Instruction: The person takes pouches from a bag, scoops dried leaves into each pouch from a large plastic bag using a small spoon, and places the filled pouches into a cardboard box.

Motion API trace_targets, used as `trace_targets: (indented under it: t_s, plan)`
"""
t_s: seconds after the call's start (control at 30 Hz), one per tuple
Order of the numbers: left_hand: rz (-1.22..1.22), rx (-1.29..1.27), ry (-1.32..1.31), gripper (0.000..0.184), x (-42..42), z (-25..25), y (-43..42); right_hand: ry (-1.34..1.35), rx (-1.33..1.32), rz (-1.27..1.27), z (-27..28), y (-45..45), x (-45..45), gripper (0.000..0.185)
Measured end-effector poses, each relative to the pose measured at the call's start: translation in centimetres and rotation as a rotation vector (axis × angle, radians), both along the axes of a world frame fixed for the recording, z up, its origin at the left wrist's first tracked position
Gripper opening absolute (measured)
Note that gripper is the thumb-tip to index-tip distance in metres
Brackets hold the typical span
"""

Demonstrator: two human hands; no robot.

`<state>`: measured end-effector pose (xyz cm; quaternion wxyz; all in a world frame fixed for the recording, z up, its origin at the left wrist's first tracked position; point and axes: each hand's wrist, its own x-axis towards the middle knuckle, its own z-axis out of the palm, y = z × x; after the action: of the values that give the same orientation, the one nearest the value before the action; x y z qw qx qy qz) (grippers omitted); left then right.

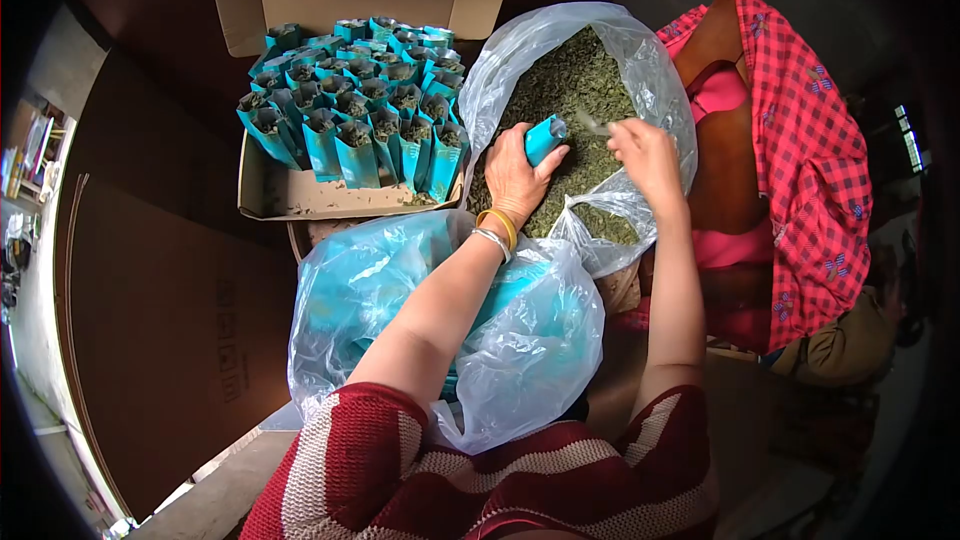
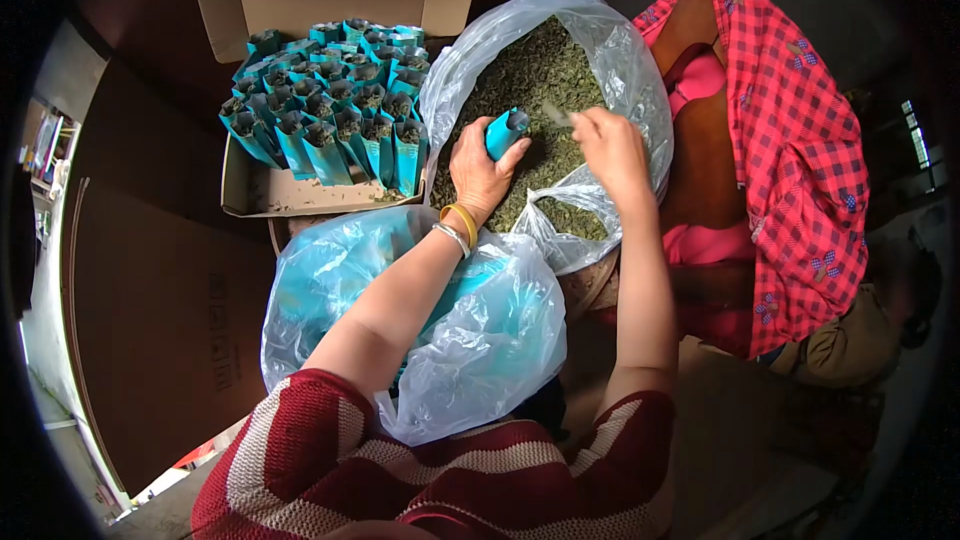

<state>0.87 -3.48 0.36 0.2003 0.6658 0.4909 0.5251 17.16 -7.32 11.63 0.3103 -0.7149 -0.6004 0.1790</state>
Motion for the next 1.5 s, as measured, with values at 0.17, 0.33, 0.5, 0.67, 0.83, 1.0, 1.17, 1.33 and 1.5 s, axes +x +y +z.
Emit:
trace_targets:
  t_s: [0.17, 0.33, 0.5, 0.67, 0.83, 1.0, 1.17, 1.33, 1.5]
  plan:
    - [0.002, 0.031, -0.018, 0.060, 0.1, -0.5, 0.3, 0.028, -0.153, 0.066, -3.8, 4.4, -1.1, 0.028]
    - [0.018, 0.002, 0.011, 0.061, 0.0, -0.3, 0.0, 0.067, 0.095, -0.077, -5.8, 7.1, -1.2, 0.023]
    - [0.010, -0.041, -0.011, 0.063, 0.1, 0.4, -0.2, 0.036, 0.218, -0.090, -2.8, 3.5, 0.1, 0.020]
    - [0.032, -0.017, 0.004, 0.064, 0.2, 0.3, 0.0, -0.145, 0.181, -0.072, 1.8, -1.2, -2.0, 0.017]
    - [0.017, -0.008, 0.038, 0.064, 0.1, 0.4, -0.2, -0.392, 0.369, 0.113, 2.6, -2.5, -3.7, 0.016]
    - [0.005, -0.006, 0.027, 0.062, 0.1, 0.3, 0.0, -0.539, 0.235, -0.002, 2.1, -0.8, -3.2, 0.016]
    - [0.013, 0.038, -0.021, 0.052, 0.3, -0.3, 0.3, -0.476, -0.002, -0.018, -2.2, 4.1, -3.8, 0.020]
    - [0.008, 0.037, 0.000, 0.051, 0.1, -0.5, 0.1, 0.141, 0.033, -0.077, -5.8, 7.9, -1.6, 0.022]
    - [0.015, -0.001, -0.011, 0.056, 0.4, 0.4, 0.1, 0.129, 0.147, -0.075, -1.5, 3.1, -0.5, 0.019]
